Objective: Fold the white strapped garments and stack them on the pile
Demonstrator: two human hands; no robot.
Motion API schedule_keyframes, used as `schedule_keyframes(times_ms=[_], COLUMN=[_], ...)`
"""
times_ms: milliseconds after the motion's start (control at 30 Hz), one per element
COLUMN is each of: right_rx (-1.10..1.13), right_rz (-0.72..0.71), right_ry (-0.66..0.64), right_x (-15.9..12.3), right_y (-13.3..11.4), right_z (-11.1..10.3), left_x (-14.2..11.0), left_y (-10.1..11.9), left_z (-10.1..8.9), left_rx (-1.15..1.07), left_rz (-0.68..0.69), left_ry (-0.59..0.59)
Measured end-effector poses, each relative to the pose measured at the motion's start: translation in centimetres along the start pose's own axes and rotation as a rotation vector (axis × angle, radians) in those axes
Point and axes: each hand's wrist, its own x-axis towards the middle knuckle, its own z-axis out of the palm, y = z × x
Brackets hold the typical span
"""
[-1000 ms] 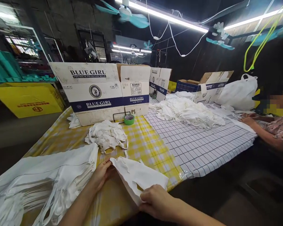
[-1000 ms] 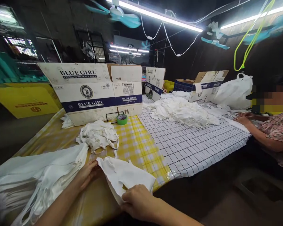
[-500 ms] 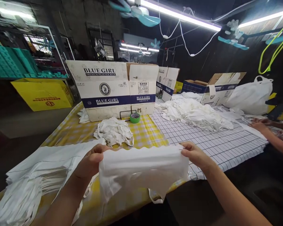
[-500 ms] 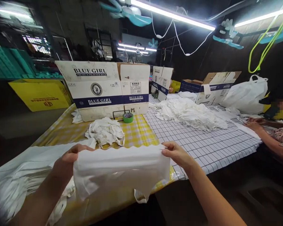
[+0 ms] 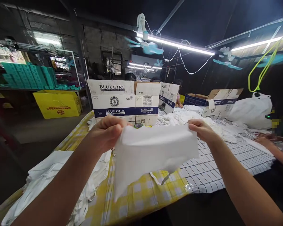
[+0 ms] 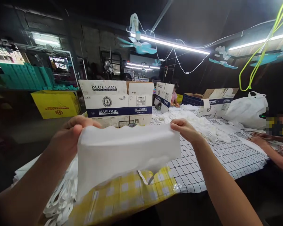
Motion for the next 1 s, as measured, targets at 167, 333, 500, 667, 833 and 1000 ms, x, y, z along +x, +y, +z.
schedule_keyframes(times_ms=[167,333,500,667,833,1000], right_rx=[-0.066,-0.122,-0.378,-0.485,-0.432,-0.591], right_rz=[-0.066,-0.178,-0.271,-0.35,-0.411,-0.38], right_ry=[0.055,0.112,0.11,0.145,0.231,0.28], right_x=[-0.1,-1.6,-2.6,-3.9,-5.7,-7.8], right_y=[-2.7,-8.5,-12.4,-14.2,-15.7,-16.6], right_z=[-0.5,-2.3,-2.5,-2.0,-1.0,-0.1], left_x=[1.7,1.4,-0.1,-1.7,-3.0,-4.6], left_y=[2.7,4.8,5.6,7.6,10.5,11.5], left_z=[0.4,-2.1,-3.5,-3.2,-1.6,-0.4], left_rx=[0.018,0.287,0.188,0.298,0.561,0.557], left_rz=[0.02,0.089,0.308,0.204,0.115,0.086], left_ry=[0.025,-0.176,-0.124,-0.093,0.028,0.133])
